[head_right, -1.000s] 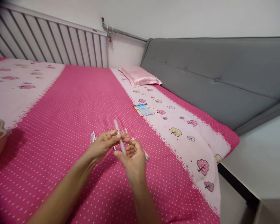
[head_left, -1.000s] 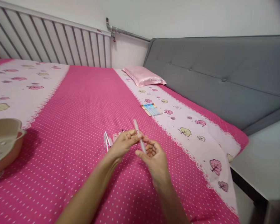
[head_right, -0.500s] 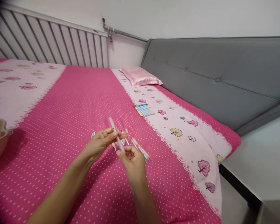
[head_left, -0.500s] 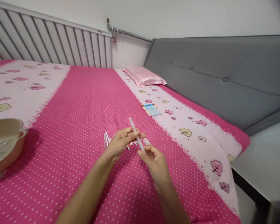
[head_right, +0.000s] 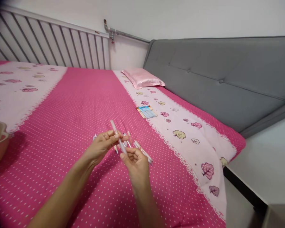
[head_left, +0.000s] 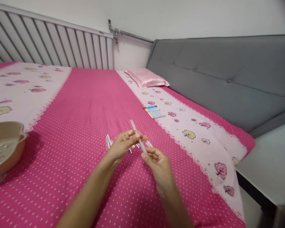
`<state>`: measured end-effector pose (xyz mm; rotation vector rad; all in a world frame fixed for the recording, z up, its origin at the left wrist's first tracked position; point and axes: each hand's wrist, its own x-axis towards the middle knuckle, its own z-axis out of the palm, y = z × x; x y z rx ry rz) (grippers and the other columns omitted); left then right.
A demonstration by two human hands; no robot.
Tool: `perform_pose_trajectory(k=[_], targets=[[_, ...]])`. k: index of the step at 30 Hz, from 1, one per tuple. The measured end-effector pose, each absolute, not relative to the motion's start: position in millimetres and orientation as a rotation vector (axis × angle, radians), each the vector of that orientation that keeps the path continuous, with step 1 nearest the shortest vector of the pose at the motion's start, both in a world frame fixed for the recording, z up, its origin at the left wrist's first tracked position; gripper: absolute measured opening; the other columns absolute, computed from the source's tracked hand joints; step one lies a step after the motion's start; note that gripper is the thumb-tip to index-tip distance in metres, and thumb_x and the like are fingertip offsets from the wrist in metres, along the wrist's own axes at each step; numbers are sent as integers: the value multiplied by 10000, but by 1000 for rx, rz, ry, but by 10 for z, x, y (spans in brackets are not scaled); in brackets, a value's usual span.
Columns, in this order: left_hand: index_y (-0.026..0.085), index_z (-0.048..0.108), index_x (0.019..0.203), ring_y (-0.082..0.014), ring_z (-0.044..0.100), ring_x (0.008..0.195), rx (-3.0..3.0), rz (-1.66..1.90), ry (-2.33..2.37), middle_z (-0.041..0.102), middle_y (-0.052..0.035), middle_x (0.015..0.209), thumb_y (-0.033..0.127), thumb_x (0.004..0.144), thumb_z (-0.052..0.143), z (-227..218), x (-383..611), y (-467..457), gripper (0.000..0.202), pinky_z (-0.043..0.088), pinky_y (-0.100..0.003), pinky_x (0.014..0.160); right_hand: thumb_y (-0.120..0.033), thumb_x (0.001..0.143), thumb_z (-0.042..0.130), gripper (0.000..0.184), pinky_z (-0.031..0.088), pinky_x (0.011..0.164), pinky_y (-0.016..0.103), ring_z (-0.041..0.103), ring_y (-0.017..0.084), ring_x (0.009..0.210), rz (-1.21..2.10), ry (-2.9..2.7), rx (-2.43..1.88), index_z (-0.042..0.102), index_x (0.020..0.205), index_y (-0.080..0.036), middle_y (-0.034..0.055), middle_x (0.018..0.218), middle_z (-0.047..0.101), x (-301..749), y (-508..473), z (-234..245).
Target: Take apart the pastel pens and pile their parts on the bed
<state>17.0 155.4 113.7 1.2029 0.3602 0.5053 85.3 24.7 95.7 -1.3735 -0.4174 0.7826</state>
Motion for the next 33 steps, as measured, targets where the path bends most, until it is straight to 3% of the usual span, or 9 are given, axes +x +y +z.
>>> perform_pose_trajectory(k=[4, 6, 9, 12, 19, 23, 26, 30, 33], targets=[[143, 628, 817, -172, 657, 832, 1205, 493, 359, 723, -60, 827, 343, 730, 698, 1145, 174, 1536, 228, 419, -336, 904, -365, 572, 810, 416, 454, 710, 273, 587, 150, 758, 723, -355, -1342, 610, 889, -183, 16, 829, 654, 831, 250, 944], [145, 634, 828, -164, 657, 821, 1214, 480, 353, 724, -61, 841, 332, 741, 690, 1140, 174, 1534, 214, 422, -330, 901, -475, 677, 714, 409, 449, 671, 268, 589, 147, 736, 813, -379, -1293, 626, 940, -175, 42, 858, 665, 822, 241, 949], [148, 635, 829, -163, 657, 806, 1218, 473, 342, 726, -66, 856, 324, 751, 681, 1133, 172, 1537, 198, 429, -327, 887, -571, 802, 523, 465, 427, 622, 262, 569, 130, 643, 937, -451, -1250, 669, 937, -151, 48, 742, 661, 826, 219, 961], [146, 628, 814, -174, 659, 815, 1211, 491, 352, 727, -73, 849, 321, 747, 683, 1137, 174, 1535, 196, 434, -331, 876, -514, 763, 612, 390, 410, 606, 250, 544, 117, 600, 894, -457, -1289, 679, 903, -156, 16, 669, 640, 840, 210, 967], [140, 614, 804, -176, 659, 841, 1165, 511, 365, 724, -65, 823, 314, 734, 696, 1149, 195, 1504, 205, 428, -343, 906, -351, 613, 787, 338, 440, 748, 269, 588, 144, 786, 650, -426, -1395, 637, 866, -183, 13, 842, 664, 848, 246, 957], [138, 619, 818, -170, 659, 822, 1171, 494, 342, 723, -69, 845, 326, 734, 697, 1149, 182, 1507, 220, 435, -333, 886, -490, 717, 675, 388, 442, 710, 266, 594, 150, 797, 776, -409, -1296, 646, 965, -193, 36, 896, 671, 849, 254, 952], [139, 620, 838, -167, 656, 814, 1188, 485, 339, 723, -76, 873, 330, 744, 687, 1135, 165, 1523, 223, 444, -321, 855, -567, 803, 529, 463, 429, 638, 256, 588, 137, 692, 935, -452, -1226, 680, 983, -167, 54, 797, 686, 850, 252, 953], [140, 622, 851, -182, 656, 869, 1203, 504, 346, 724, -80, 881, 332, 752, 679, 1118, 162, 1535, 223, 432, -328, 883, -484, 768, 626, 365, 424, 619, 238, 574, 115, 625, 897, -484, -1270, 698, 925, -162, 33, 718, 686, 851, 253, 953], [137, 615, 834, -189, 661, 867, 1182, 521, 363, 726, -77, 846, 336, 734, 696, 1125, 174, 1526, 237, 426, -347, 908, -408, 716, 702, 329, 463, 730, 275, 627, 146, 741, 777, -473, -1335, 688, 946, -173, 41, 817, 711, 853, 256, 943]])
